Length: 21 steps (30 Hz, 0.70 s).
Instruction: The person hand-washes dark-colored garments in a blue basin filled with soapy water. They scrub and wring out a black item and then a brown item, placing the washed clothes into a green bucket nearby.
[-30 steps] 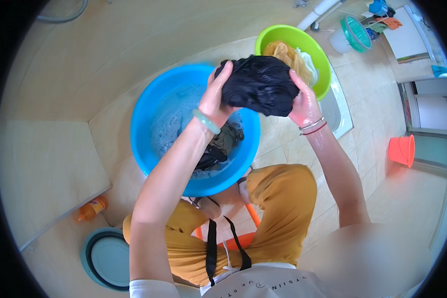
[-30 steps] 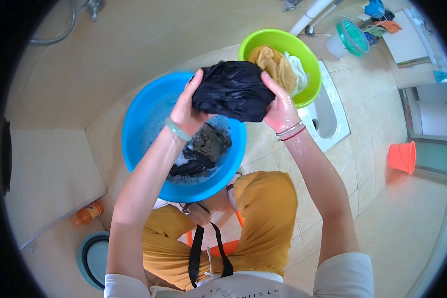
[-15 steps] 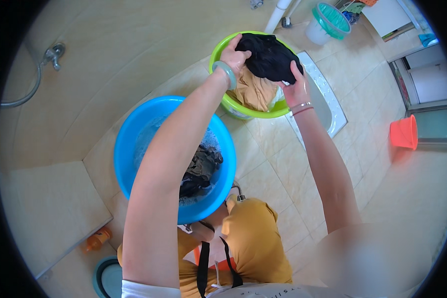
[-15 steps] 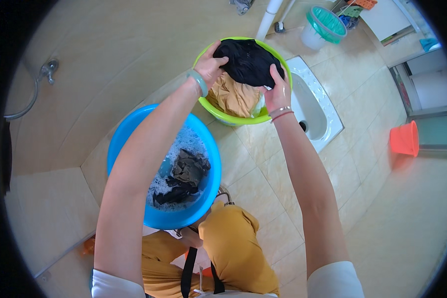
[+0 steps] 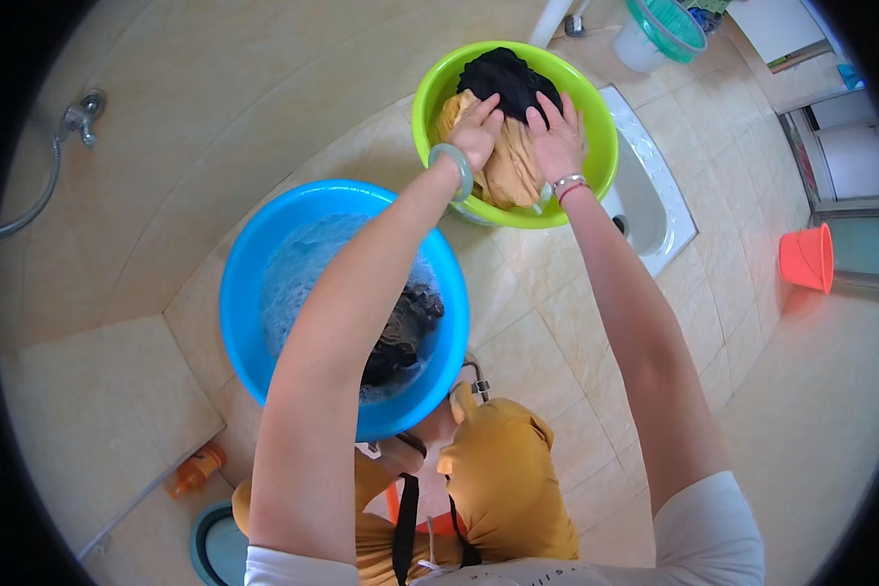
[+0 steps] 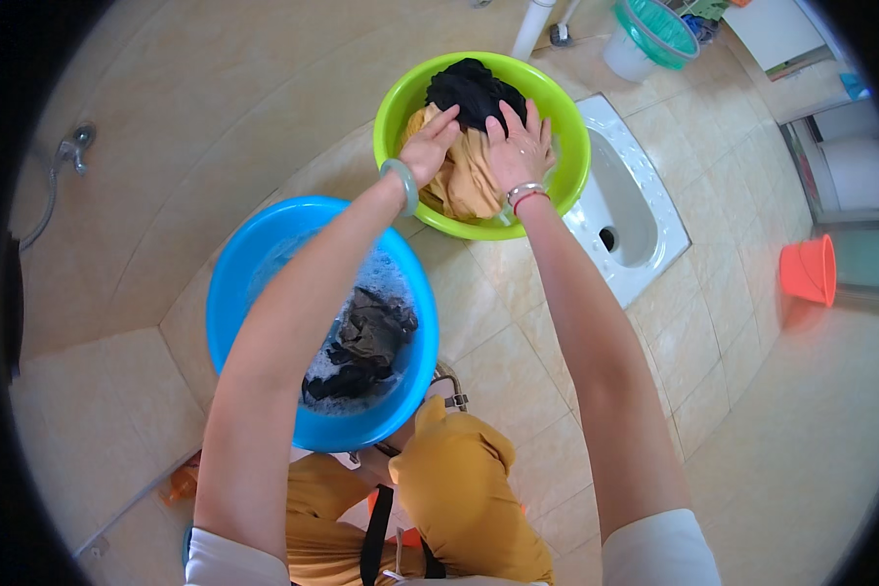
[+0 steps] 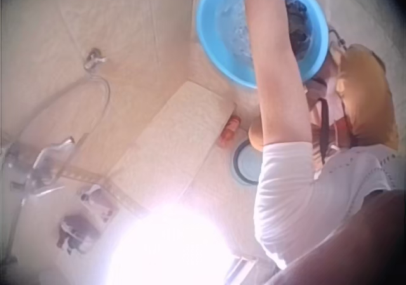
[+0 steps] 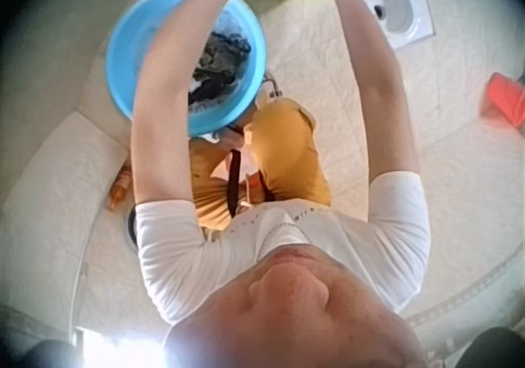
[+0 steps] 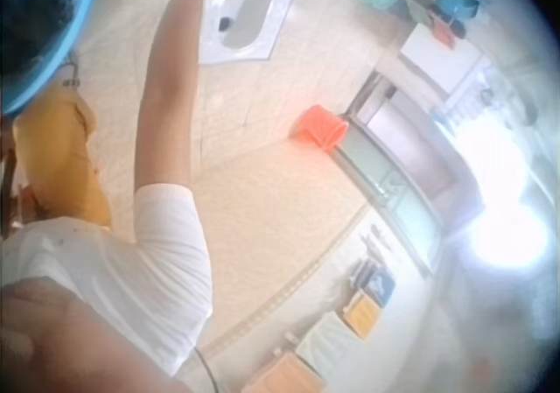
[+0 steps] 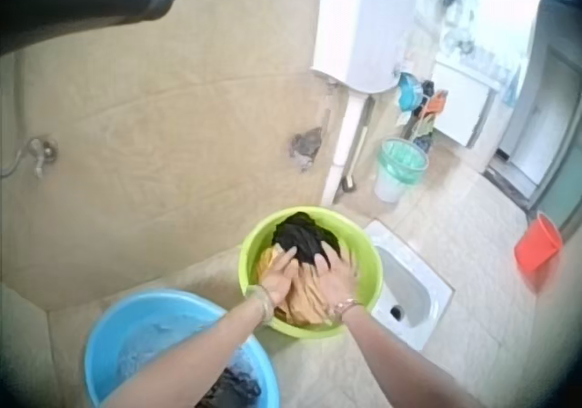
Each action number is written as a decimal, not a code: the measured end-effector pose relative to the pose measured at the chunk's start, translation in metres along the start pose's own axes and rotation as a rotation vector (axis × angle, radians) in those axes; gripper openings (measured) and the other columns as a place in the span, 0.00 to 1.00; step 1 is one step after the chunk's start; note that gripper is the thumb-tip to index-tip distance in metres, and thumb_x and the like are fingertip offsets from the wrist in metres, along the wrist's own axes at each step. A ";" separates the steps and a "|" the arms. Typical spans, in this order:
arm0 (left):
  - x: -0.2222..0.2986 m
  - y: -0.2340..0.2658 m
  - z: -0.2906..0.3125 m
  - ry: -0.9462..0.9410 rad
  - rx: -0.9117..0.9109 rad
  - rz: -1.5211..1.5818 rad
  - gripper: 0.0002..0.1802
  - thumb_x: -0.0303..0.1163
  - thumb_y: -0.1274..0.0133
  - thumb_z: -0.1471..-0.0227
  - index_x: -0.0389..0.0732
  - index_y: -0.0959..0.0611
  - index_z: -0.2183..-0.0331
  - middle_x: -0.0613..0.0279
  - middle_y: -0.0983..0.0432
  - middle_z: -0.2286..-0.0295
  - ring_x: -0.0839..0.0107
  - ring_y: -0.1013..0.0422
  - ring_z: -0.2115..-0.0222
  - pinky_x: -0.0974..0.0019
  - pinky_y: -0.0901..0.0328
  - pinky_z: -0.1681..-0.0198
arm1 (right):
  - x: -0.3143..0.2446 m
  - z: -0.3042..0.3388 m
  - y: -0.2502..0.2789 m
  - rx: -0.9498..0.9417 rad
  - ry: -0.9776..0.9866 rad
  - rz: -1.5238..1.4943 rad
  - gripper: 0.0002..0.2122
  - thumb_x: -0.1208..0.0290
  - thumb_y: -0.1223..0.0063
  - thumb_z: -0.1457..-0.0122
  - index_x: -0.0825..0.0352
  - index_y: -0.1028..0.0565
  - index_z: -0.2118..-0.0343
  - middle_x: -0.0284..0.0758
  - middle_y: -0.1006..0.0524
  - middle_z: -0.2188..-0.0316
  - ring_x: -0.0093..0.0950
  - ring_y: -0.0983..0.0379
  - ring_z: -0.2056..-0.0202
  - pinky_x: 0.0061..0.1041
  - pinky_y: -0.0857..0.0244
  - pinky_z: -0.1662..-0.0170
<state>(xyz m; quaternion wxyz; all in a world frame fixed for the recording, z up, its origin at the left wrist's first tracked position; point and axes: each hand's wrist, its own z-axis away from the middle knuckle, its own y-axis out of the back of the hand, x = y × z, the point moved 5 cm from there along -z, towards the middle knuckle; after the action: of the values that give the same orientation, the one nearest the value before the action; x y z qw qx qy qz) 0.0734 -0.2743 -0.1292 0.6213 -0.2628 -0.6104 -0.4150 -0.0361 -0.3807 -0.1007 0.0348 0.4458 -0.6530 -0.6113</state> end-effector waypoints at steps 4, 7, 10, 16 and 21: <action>0.066 -0.009 0.050 0.043 0.016 0.652 0.34 0.49 0.64 0.37 0.42 0.47 0.37 0.55 0.52 0.37 0.65 0.57 0.36 0.63 0.62 0.35 | -0.043 0.036 0.041 0.060 -0.096 -0.861 0.22 0.56 0.61 0.35 0.65 0.32 0.45 0.37 0.33 0.43 0.37 0.43 0.40 0.32 0.50 0.38; 0.069 0.010 0.086 0.053 0.013 0.930 0.35 0.52 0.64 0.38 0.41 0.46 0.38 0.55 0.52 0.37 0.64 0.56 0.36 0.59 0.60 0.35 | -0.094 0.072 0.054 -0.063 -0.330 -1.488 0.25 0.56 0.65 0.33 0.71 0.39 0.41 0.39 0.38 0.40 0.32 0.46 0.38 0.31 0.52 0.37; 0.067 0.035 0.142 0.078 0.003 1.117 0.34 0.51 0.63 0.38 0.39 0.42 0.40 0.52 0.49 0.39 0.62 0.51 0.38 0.58 0.55 0.36 | -0.120 0.111 0.058 -0.281 -0.368 -1.736 0.27 0.55 0.67 0.33 0.69 0.45 0.38 0.41 0.43 0.38 0.32 0.49 0.37 0.34 0.54 0.36; 0.023 0.112 0.247 0.281 -0.034 0.971 0.34 0.52 0.62 0.39 0.38 0.41 0.40 0.52 0.46 0.40 0.61 0.47 0.40 0.58 0.50 0.38 | -0.156 0.185 0.015 -0.843 -0.446 -1.645 0.25 0.55 0.64 0.34 0.70 0.40 0.41 0.39 0.37 0.42 0.32 0.41 0.41 0.32 0.47 0.40; -0.104 0.152 0.334 0.567 0.077 0.743 0.34 0.54 0.60 0.40 0.44 0.39 0.39 0.54 0.45 0.40 0.62 0.47 0.40 0.59 0.52 0.38 | -0.159 0.273 -0.089 -1.230 -0.368 -0.998 0.20 0.58 0.55 0.37 0.64 0.29 0.47 0.35 0.28 0.48 0.22 0.35 0.47 0.27 0.42 0.45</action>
<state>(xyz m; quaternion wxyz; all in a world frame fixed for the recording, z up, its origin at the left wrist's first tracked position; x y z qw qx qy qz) 0.0291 0.1031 -0.1646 0.8794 -0.3164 -0.2962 -0.1970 -0.0537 -0.0596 -0.1639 -0.1110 0.4777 0.0801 -0.8678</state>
